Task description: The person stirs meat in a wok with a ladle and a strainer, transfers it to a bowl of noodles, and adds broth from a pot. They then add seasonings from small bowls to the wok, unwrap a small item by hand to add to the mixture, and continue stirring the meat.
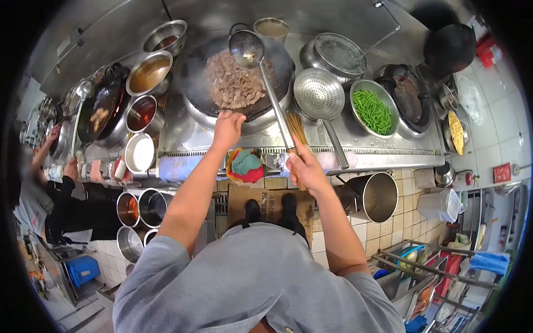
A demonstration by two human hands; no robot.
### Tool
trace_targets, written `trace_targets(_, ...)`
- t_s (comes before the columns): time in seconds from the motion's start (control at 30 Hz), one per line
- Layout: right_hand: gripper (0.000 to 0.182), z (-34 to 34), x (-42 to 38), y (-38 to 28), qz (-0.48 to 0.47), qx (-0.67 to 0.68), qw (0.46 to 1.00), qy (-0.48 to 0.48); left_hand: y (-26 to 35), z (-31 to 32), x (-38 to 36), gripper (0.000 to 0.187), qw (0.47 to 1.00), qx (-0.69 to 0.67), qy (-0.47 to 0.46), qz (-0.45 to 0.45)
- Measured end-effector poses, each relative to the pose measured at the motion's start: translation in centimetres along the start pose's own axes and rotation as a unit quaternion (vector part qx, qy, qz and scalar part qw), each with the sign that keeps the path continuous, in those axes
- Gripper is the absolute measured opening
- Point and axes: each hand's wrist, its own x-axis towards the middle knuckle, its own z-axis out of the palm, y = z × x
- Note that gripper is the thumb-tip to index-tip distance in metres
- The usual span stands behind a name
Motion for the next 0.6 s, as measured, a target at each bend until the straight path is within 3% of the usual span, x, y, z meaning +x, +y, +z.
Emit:
trace_targets(0.07,0.059,0.0,0.7,1.7,-0.024,-0.096,0.994,0.050,-0.6,0.4,-0.7,0.017,0.999,-0.012,0.017,0.040)
trace_targets(0.2,0.057,-0.2,-1.6,0.6,-0.053,0.064,0.996,0.045,-0.1,-0.2,-1.2,0.017,0.998,-0.008,0.040,0.039)
trace_targets(0.27,0.050,-1.7,-3.6,1.8,-0.017,0.270,0.961,0.056,-0.2,-0.2,-1.6,0.018,0.999,0.014,0.014,0.040)
trace_targets(0.37,0.043,-5.7,-7.1,2.3,-0.036,0.289,0.956,0.029,0.6,-1.1,-0.6,0.019,0.999,0.024,0.004,0.023)
trace_targets(0.43,0.038,-8.3,-11.4,2.9,-0.060,0.360,0.931,0.022,0.8,-0.9,-1.0,0.021,0.997,0.061,-0.032,-0.041)
trace_targets(0.5,0.040,-10.8,-16.0,5.3,-0.097,0.318,0.940,0.074,0.7,-0.8,-1.4,0.022,0.995,0.083,-0.021,-0.042)
trace_targets(0.6,0.045,-13.9,-23.9,9.2,-0.023,0.173,0.943,0.283,0.9,0.1,-1.4,0.022,0.990,0.123,-0.006,-0.073)
